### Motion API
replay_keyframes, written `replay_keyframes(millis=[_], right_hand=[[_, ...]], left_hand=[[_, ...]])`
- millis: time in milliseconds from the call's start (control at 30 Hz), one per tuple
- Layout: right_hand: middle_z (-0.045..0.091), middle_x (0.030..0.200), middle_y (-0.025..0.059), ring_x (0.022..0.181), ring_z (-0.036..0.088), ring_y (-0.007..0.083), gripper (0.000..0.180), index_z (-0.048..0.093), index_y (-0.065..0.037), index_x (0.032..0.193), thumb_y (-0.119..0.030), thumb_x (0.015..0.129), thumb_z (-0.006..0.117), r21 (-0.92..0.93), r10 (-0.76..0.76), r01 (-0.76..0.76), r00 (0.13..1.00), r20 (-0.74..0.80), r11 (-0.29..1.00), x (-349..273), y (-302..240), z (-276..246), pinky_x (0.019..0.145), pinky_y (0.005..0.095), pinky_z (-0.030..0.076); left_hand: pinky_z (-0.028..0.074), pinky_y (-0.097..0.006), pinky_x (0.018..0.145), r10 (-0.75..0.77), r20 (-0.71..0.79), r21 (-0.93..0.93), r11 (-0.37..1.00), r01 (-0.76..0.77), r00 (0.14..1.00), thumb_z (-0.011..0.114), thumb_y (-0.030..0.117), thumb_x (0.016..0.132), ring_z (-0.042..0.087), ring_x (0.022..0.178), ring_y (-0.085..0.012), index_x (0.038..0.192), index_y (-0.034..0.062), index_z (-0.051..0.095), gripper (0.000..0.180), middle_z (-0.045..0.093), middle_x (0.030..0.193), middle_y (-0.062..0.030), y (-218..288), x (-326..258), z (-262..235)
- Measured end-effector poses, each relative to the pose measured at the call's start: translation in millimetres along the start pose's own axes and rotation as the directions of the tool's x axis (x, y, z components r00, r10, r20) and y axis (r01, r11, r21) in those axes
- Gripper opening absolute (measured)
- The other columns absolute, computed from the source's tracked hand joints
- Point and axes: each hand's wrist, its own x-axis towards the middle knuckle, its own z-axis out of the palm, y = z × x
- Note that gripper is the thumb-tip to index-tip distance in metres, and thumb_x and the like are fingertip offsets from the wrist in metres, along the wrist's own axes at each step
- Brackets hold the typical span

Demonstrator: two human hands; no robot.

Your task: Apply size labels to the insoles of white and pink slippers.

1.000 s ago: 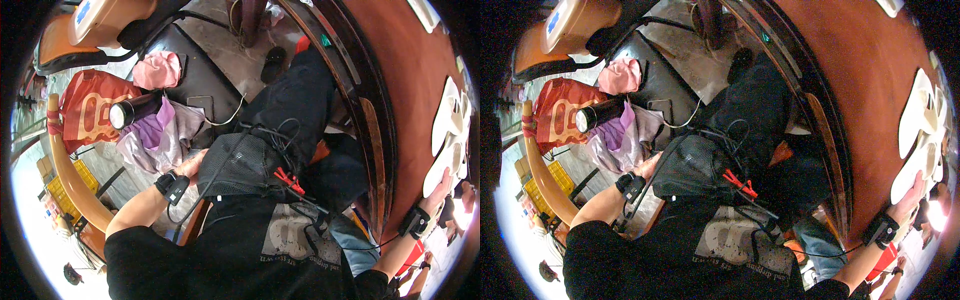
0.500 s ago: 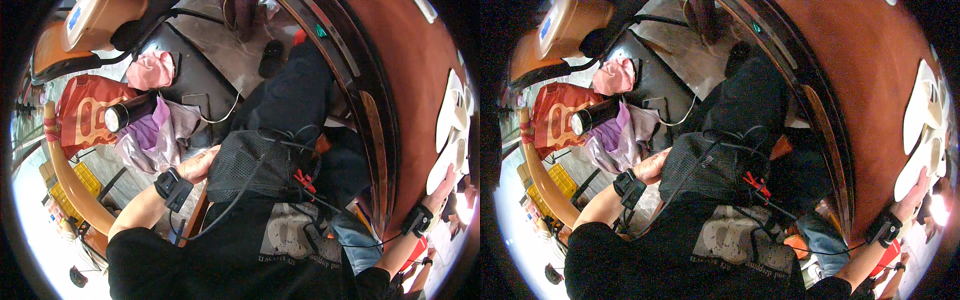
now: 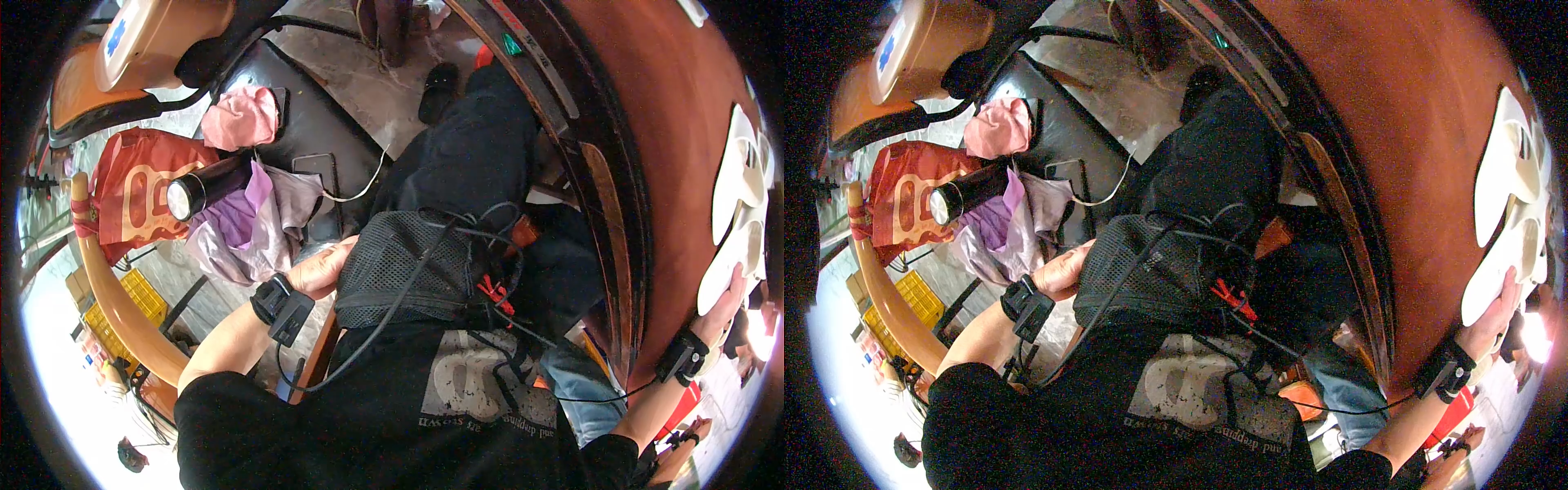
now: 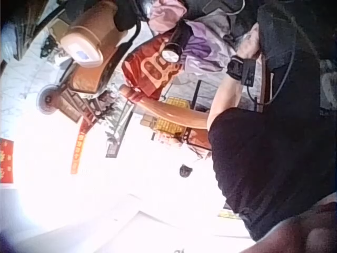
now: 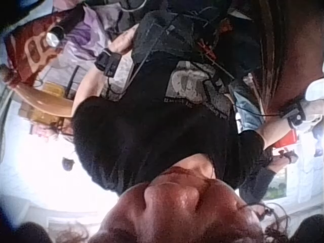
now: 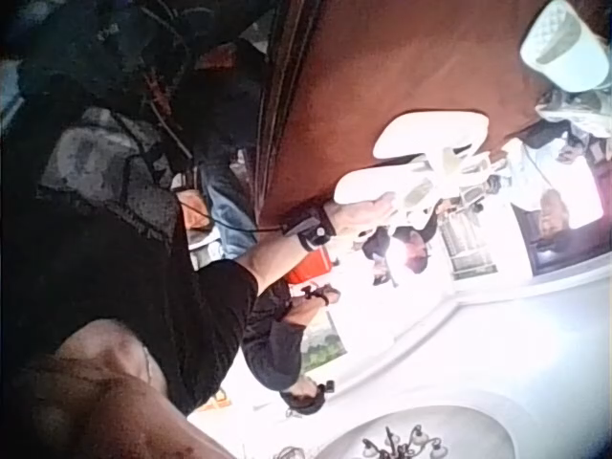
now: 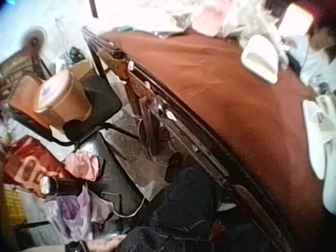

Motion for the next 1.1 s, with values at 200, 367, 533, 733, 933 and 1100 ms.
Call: replay_keyframes(millis=[200,367,533,733,933,1100], right_hand=[[0.061,0.113,0.0099,0.101,0.06,0.0205,0.033,0.061,-0.001,0.116,-0.029,0.1,0.058,0.168,0.127,-0.121,0.992,-0.027,0.978,-4,-5,5,0.093,0.0335,0.047],[0.062,0.105,0.0084,0.094,0.059,0.0188,0.029,0.063,-0.001,0.11,-0.028,0.101,0.057,0.122,0.103,-0.102,0.995,-0.003,0.987,-2,-3,2,0.087,0.0326,0.047],[0.061,0.099,0.0072,0.09,0.058,0.018,0.026,0.063,-0.002,0.103,-0.027,0.102,0.056,0.071,0.03,-0.028,0.999,-0.019,0.997,0,1,0,0.084,0.032,0.046],[0.062,0.101,0.0075,0.09,0.059,0.0175,0.027,0.063,-0.001,0.106,-0.028,0.102,0.057,0.114,0.051,-0.05,0.999,-0.001,0.992,3,2,-1,0.083,0.0314,0.047],[0.063,0.106,0.0081,0.095,0.061,0.0187,0.029,0.062,-0.001,0.11,-0.028,0.1,0.058,0.114,0.06,-0.061,0.998,0.015,0.992,6,7,-6,0.087,0.0324,0.049],[0.061,0.107,0.0088,0.096,0.059,0.019,0.03,0.061,0.0,0.112,-0.028,0.101,0.056,0.11,0.047,-0.051,0.998,0.038,0.993,4,3,-3,0.087,0.0331,0.048]], left_hand=[[0.034,-0.035,0.114,-0.039,-0.045,0.02,0.999,0.04,0.998,0.051,0.059,0.098,0.044,0.135,-0.017,0.154,0.0074,0.035,0.078,0.047,0.149,-0.0045,0,0,-1],[0.034,-0.035,0.113,-0.045,-0.046,0.025,0.999,0.046,0.998,0.053,0.062,0.096,0.045,0.134,-0.017,0.153,0.0075,0.036,0.08,0.048,0.149,-0.0043,5,-3,2],[0.035,-0.035,0.112,-0.055,-0.055,0.04,0.998,0.057,0.997,0.053,0.062,0.097,0.046,0.132,-0.0165,0.152,0.0076,0.038,0.079,0.049,0.146,-0.0039,4,-2,2],[0.038,-0.035,0.111,-0.039,-0.037,0.031,0.999,0.04,0.999,0.052,0.058,0.099,0.048,0.13,-0.0168,0.153,0.0095,0.036,0.075,0.05,0.146,-0.0037,4,-2,2],[0.036,-0.034,0.111,-0.044,-0.054,0.037,0.998,0.046,0.998,0.054,0.059,0.098,0.047,0.13,-0.0164,0.151,0.0079,0.039,0.076,0.051,0.144,-0.0032,7,-3,6],[0.036,-0.034,0.111,-0.02,-0.043,0.028,0.999,0.021,0.999,0.054,0.056,0.099,0.048,0.13,-0.0161,0.15,0.0075,0.041,0.072,0.052,0.144,-0.0033,8,-1,8]])
